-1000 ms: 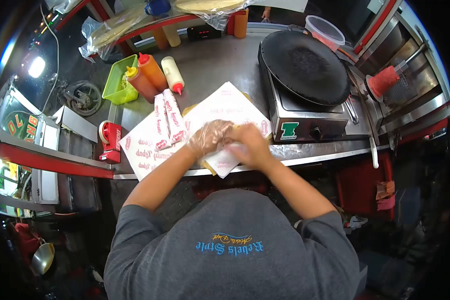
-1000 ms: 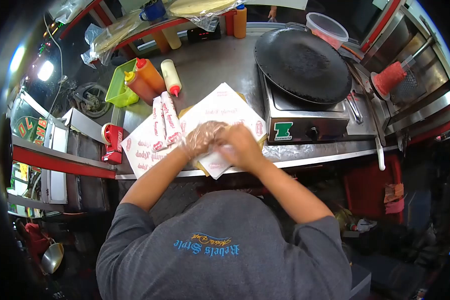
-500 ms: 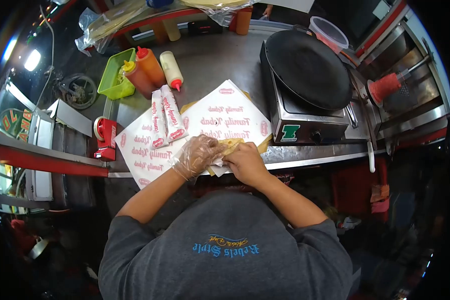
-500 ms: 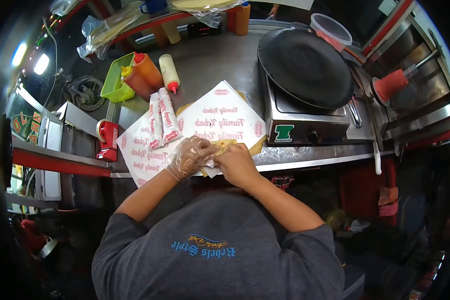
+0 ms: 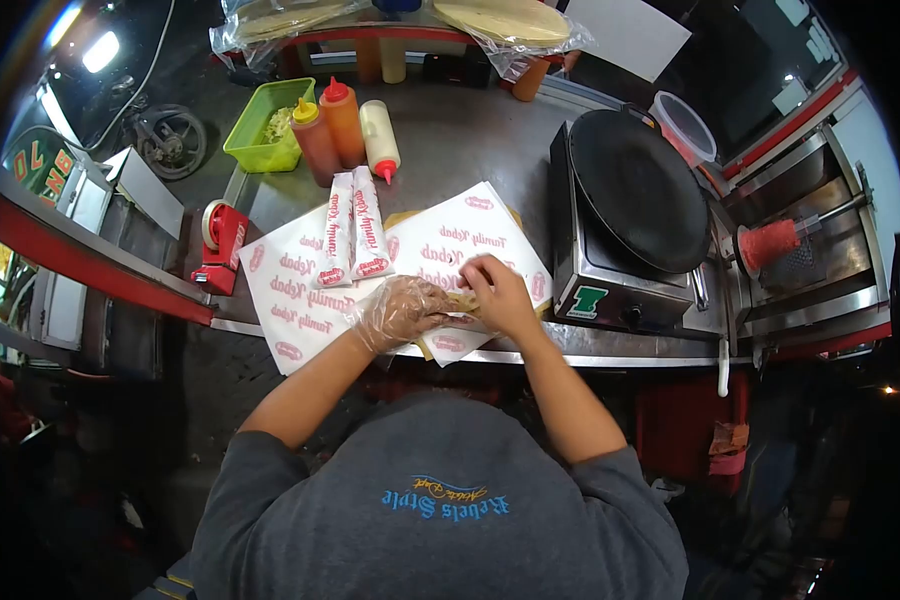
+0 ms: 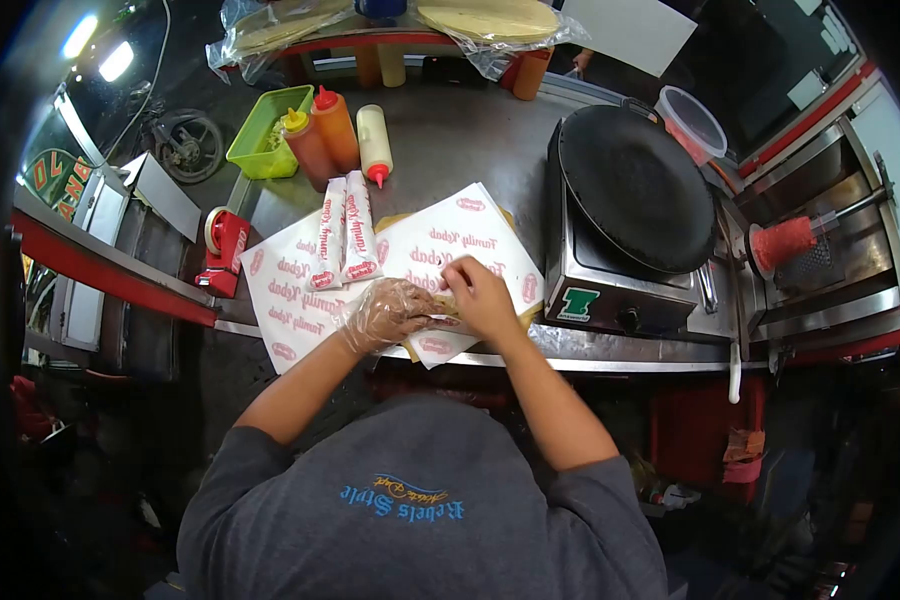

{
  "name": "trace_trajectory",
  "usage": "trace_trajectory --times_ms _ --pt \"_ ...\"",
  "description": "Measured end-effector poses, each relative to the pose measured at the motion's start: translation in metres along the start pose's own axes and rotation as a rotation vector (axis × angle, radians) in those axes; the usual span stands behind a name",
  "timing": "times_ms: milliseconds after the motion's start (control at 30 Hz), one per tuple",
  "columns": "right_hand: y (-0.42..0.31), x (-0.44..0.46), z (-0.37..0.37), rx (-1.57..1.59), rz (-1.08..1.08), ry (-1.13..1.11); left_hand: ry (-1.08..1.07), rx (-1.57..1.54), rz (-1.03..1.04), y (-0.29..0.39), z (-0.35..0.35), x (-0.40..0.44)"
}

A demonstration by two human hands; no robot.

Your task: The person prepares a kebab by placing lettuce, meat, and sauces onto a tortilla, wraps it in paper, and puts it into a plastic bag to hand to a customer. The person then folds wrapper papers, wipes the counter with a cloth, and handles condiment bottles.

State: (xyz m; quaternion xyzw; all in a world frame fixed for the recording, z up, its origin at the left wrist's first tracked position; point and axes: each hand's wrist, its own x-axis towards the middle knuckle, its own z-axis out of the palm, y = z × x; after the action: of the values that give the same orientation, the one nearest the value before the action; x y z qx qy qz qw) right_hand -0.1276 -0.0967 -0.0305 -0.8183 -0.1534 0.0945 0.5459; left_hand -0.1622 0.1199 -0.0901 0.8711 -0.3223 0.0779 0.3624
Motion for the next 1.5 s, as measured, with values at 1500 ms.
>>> trace_trajectory --times_ms 1500 --pt "0.021 0.009 -0.021 -0.921 -0.428 -0.168 0.071 0.208 -0.437 0.023 -0.003 0.025"
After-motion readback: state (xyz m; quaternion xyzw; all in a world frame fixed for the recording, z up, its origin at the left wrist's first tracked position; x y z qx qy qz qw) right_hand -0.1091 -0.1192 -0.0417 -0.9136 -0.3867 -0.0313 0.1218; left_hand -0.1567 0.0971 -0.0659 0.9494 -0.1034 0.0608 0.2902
